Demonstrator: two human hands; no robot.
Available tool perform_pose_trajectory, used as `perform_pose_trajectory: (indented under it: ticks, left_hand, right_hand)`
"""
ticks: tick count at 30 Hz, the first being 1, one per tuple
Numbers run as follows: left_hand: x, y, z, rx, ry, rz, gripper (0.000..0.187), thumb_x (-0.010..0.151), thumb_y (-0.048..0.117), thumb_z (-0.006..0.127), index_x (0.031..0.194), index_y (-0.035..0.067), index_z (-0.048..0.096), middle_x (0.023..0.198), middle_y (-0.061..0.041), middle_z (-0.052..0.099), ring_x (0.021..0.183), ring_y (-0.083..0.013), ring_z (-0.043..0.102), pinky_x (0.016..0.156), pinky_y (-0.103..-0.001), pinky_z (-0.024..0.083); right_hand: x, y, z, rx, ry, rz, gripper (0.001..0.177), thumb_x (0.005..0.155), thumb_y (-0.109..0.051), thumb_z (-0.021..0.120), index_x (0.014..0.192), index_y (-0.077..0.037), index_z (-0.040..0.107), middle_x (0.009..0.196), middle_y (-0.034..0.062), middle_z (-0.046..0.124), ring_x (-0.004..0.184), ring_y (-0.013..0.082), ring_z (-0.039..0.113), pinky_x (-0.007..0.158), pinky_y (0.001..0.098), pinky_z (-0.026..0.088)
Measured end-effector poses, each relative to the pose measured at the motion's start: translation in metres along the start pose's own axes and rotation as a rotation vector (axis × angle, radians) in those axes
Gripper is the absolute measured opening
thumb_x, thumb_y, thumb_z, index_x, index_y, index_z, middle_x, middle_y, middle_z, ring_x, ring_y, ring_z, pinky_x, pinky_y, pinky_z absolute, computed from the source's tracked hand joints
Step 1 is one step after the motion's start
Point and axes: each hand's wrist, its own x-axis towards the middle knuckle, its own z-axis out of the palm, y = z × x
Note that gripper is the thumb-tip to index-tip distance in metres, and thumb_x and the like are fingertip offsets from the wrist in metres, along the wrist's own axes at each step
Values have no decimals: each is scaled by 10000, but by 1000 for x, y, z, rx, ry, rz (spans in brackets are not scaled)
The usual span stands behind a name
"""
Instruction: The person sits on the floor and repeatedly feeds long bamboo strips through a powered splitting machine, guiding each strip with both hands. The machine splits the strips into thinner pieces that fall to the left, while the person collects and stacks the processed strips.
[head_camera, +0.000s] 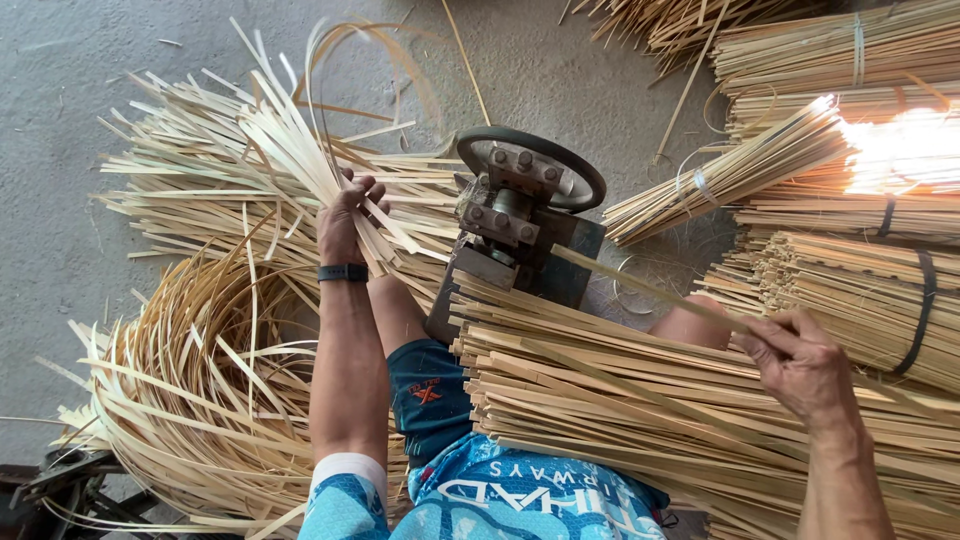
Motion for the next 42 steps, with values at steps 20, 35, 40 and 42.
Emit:
perform_pose_trajectory:
  ticks: [20,35,40,42]
  left_hand:
    - [-19,-50,20,290,-8,24,578,724,232,925,1171,-9,648,671,-8,618,497,-95,572,444,-221,510]
    - [-8,-52,43,321,-69,66,331,834,229,854,995,-43,755,844,-133,784,460,-78,576,406,-230,517]
    - [2,-34,43,293,-79,116,252,831,201,825,983,26,725,885,-154,799,452,-78,585,402,-222,502]
    - [10,-22,41,361,-53,79,244,853,213,810,942,-7,755,904,-136,812,455,-77,570,403,-232,516]
  right_hand:
    - [97,-94,6,-386,-222,106,385,982,-477,633,871,-134,769,840,143,759,750,329,735,710,476,599]
    - [89,-43,32,-394,-431,287,639,923,-715,549,1040,-132,784,817,97,762,753,267,745,758,477,621]
    - [78,-18,42,-320,-417,349,687,974,-709,523,1296,-139,729,936,117,811,854,280,781,777,493,631]
    - [64,-9,46,-306,-438,416,665,934,-709,521,1261,-180,755,974,99,810,870,289,786,778,497,645]
